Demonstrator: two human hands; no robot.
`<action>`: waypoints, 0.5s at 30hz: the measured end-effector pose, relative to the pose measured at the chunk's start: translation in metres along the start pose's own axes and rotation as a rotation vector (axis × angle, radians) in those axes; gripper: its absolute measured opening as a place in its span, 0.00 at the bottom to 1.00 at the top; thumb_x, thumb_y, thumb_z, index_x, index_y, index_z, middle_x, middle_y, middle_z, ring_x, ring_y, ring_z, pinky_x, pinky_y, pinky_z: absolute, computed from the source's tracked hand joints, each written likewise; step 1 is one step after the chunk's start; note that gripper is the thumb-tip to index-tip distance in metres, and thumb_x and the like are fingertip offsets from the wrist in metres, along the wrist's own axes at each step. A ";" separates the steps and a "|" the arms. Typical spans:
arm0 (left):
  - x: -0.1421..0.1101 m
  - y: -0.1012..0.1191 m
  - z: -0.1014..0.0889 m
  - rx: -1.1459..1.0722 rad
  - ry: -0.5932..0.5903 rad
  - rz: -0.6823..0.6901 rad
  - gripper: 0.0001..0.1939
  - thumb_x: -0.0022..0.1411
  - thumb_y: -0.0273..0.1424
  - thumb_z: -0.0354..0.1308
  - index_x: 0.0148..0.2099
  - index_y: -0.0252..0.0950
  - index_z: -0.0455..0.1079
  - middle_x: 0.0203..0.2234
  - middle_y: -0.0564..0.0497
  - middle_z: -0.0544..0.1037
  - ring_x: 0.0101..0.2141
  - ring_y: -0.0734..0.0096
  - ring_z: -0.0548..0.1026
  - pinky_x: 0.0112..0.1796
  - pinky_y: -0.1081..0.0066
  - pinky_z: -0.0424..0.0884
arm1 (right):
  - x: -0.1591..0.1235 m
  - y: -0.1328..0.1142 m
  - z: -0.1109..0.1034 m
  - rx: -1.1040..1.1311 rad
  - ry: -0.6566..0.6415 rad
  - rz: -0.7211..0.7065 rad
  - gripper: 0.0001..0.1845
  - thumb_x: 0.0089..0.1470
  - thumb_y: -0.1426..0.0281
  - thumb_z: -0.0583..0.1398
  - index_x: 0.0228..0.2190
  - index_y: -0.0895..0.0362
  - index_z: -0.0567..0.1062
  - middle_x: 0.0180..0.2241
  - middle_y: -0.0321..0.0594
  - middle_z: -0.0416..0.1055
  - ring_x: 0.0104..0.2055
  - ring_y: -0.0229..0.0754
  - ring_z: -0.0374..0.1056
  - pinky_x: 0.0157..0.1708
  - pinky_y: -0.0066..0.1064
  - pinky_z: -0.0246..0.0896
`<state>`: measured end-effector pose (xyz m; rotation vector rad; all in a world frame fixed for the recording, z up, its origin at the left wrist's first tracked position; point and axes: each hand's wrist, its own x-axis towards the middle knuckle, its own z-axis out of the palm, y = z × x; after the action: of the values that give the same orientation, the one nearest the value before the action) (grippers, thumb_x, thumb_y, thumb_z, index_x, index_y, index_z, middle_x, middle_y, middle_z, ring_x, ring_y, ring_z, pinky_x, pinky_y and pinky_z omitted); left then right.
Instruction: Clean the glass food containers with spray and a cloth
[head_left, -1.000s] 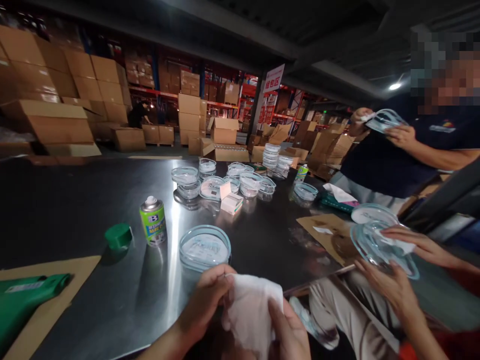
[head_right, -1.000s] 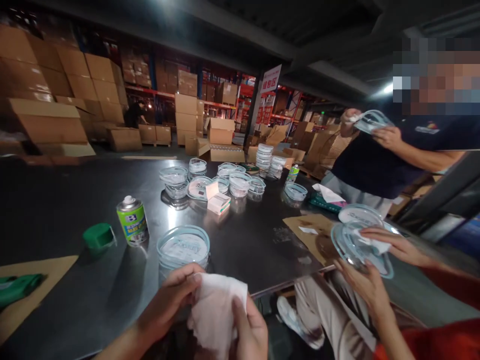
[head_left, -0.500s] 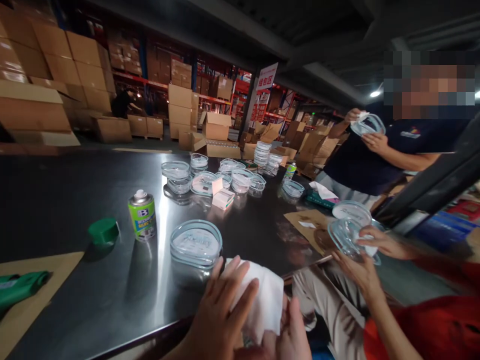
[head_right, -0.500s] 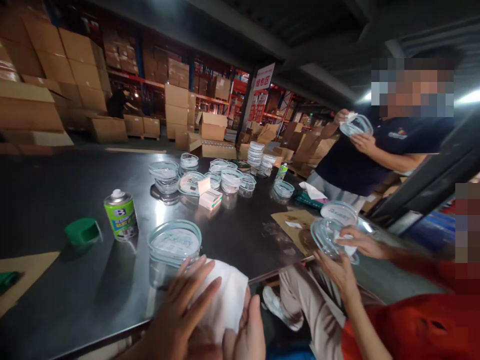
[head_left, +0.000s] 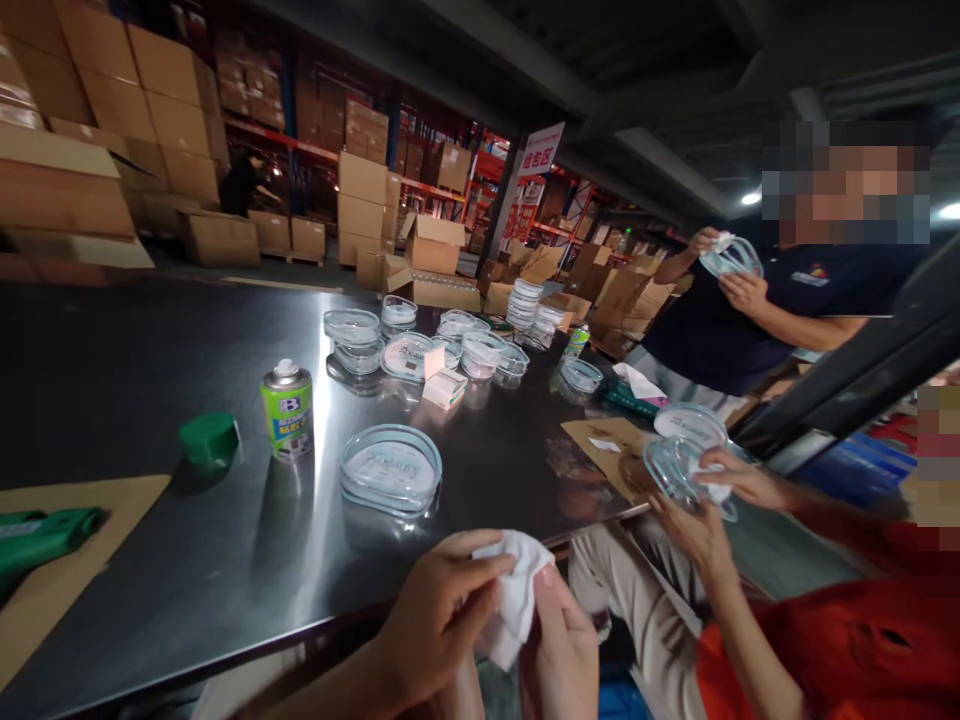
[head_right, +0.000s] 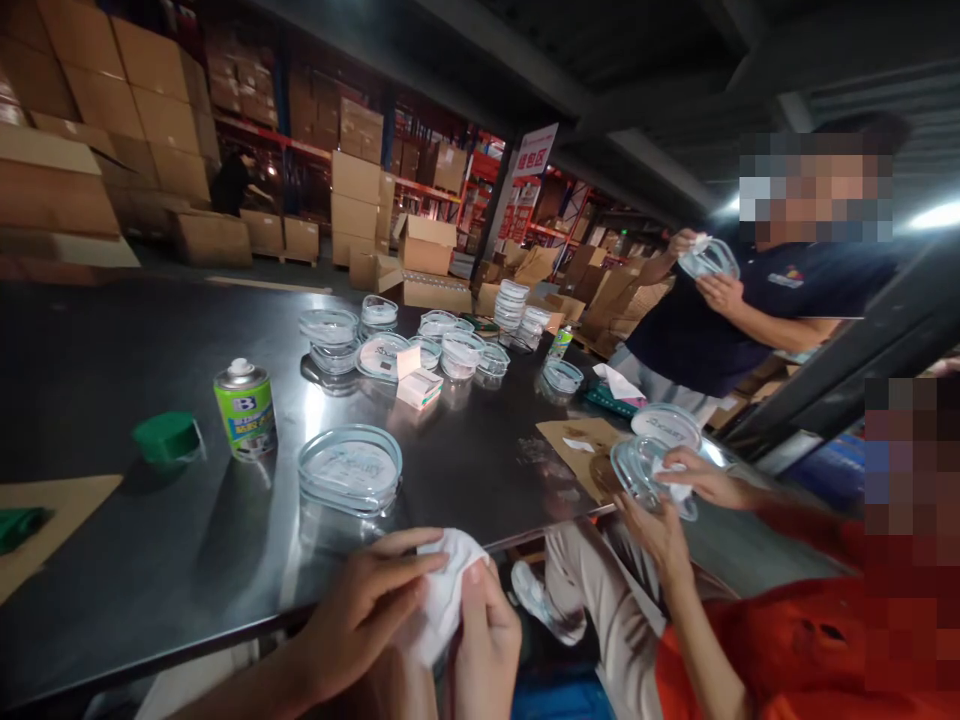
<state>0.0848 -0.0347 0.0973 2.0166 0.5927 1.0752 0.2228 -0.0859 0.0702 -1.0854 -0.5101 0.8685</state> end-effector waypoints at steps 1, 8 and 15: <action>0.003 0.001 -0.001 -0.093 0.033 -0.071 0.16 0.66 0.36 0.47 0.42 0.38 0.75 0.48 0.44 0.76 0.47 0.64 0.74 0.49 0.69 0.67 | 0.000 -0.001 -0.001 -0.061 0.022 -0.036 0.21 0.41 0.54 0.68 0.32 0.57 0.81 0.35 0.44 0.77 0.37 0.46 0.71 0.35 0.33 0.67; 0.036 0.001 -0.013 -0.258 0.235 -0.332 0.18 0.62 0.41 0.46 0.23 0.38 0.57 0.18 0.57 0.59 0.24 0.73 0.59 0.26 0.72 0.54 | -0.009 -0.014 -0.012 -0.260 -0.013 -0.060 0.19 0.32 0.61 0.73 0.28 0.55 0.77 0.31 0.39 0.76 0.32 0.44 0.71 0.33 0.32 0.66; 0.049 0.000 -0.015 -0.277 0.130 -0.262 0.16 0.61 0.39 0.46 0.24 0.37 0.57 0.20 0.57 0.58 0.26 0.74 0.59 0.28 0.72 0.52 | -0.015 -0.028 -0.010 -0.141 -0.204 0.141 0.30 0.37 0.57 0.70 0.43 0.53 0.73 0.33 0.41 0.76 0.29 0.43 0.71 0.27 0.29 0.64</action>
<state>0.0987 0.0051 0.1268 1.5920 0.7115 1.0688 0.2318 -0.1090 0.0925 -1.1783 -0.6784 1.0872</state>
